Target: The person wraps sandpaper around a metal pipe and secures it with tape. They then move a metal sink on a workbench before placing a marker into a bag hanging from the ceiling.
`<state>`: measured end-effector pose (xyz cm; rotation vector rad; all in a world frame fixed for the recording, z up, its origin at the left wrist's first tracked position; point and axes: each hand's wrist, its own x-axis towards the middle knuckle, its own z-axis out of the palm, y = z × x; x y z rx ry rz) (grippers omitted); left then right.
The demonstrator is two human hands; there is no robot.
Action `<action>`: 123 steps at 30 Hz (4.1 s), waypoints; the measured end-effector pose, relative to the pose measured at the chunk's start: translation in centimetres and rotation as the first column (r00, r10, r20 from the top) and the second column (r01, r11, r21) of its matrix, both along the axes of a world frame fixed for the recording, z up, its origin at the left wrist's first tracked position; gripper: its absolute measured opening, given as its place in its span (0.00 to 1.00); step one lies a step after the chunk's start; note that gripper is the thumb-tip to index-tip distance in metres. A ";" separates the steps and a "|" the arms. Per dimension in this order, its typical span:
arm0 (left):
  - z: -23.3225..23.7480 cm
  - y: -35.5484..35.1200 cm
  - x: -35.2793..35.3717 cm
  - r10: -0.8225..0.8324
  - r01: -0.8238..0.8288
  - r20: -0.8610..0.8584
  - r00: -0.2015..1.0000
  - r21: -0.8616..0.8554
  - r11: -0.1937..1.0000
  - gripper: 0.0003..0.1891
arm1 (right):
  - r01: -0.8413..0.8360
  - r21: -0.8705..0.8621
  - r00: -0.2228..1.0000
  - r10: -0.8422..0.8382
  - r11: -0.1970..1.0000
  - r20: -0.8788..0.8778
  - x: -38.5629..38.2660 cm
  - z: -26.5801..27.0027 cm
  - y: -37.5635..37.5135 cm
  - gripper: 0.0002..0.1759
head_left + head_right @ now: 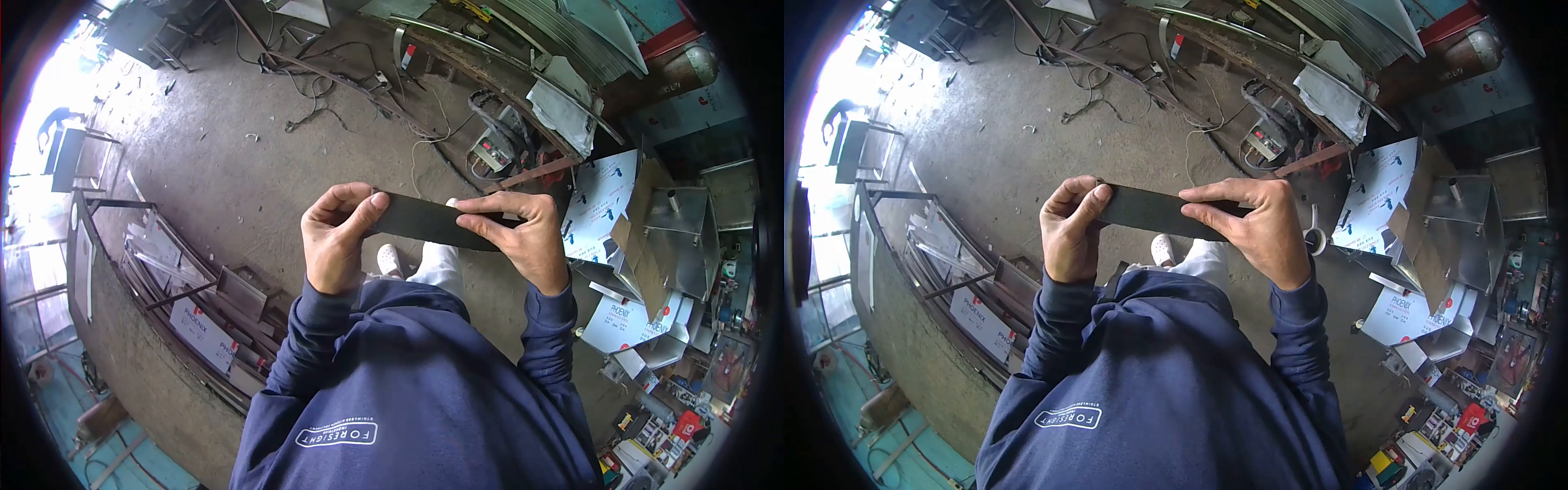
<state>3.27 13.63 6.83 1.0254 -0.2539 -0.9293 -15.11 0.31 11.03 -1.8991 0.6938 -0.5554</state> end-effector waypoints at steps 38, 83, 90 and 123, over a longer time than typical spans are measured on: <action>10.3 -0.7 1.1 -0.155 0.456 0.984 0.088 0.098 0.884 0.06 | -0.127 -0.558 0.977 0.200 0.820 0.072 -0.1 6.1 1.9 0.12; 6.4 6.0 3.8 0.405 -0.619 0.889 0.216 -0.196 0.760 0.13 | -0.602 -0.562 0.437 0.823 0.568 0.364 21.0 4.3 2.6 0.16; 7.1 1.4 3.5 0.327 -0.745 0.944 0.040 -0.190 0.639 0.11 | -0.801 -0.369 0.318 0.857 0.472 0.405 23.3 4.4 -2.1 0.12; 4.7 4.7 -1.4 0.677 -0.832 0.577 0.457 0.010 0.554 0.40 | -0.982 0.120 -0.126 0.978 -0.147 0.164 29.6 4.6 2.3 0.26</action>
